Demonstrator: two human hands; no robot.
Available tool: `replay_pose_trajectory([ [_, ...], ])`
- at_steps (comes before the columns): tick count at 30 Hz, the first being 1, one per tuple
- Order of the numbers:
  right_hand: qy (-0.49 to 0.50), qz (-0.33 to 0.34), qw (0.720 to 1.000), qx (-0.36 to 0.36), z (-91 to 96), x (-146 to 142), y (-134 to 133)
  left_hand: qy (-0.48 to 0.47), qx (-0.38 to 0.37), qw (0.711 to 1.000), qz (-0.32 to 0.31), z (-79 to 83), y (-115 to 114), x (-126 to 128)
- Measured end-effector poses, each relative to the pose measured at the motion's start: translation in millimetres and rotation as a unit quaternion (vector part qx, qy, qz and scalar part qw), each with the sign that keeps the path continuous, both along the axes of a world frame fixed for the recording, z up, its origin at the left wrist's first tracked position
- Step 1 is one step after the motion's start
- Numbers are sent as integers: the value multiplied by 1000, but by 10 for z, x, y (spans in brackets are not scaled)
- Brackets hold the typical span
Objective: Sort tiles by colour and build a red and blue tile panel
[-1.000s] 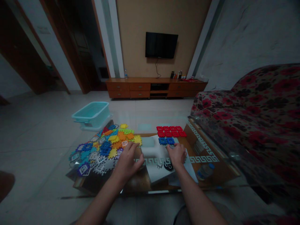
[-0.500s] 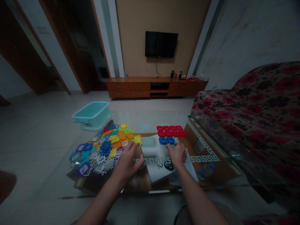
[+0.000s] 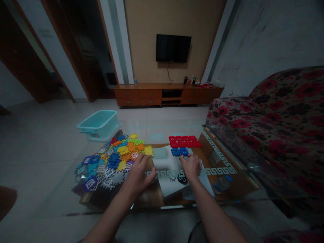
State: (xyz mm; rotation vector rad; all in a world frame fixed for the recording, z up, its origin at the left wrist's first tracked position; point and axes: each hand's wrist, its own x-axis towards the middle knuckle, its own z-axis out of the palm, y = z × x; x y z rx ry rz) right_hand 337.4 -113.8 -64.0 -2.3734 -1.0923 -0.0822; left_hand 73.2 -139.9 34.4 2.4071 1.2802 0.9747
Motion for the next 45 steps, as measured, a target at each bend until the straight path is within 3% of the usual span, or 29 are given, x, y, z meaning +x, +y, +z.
replay_pose_trajectory([
  [19, 0, 14, 1000, 1, 49, -29, -80, 20, -33, 998, -48, 37, -38, -34],
  [25, 1, 44, 999, -8, 142, -42, -129, 64, -60, 996, -30, 43, 3, -92],
  [29, -1, 107, 994, -17, 311, 23, -123, 137, -90, 986, -12, 16, 55, -185],
  [33, 21, 217, 974, -60, 469, 119, -149, 224, -125, 967, 2, -32, 96, -290],
  [40, 54, 435, 886, -153, 503, -68, -340, 262, -144, 954, 18, -199, 235, -413],
  [45, 54, 491, 855, -160, 567, -273, -438, 233, -116, 964, 54, -239, 421, -583],
])
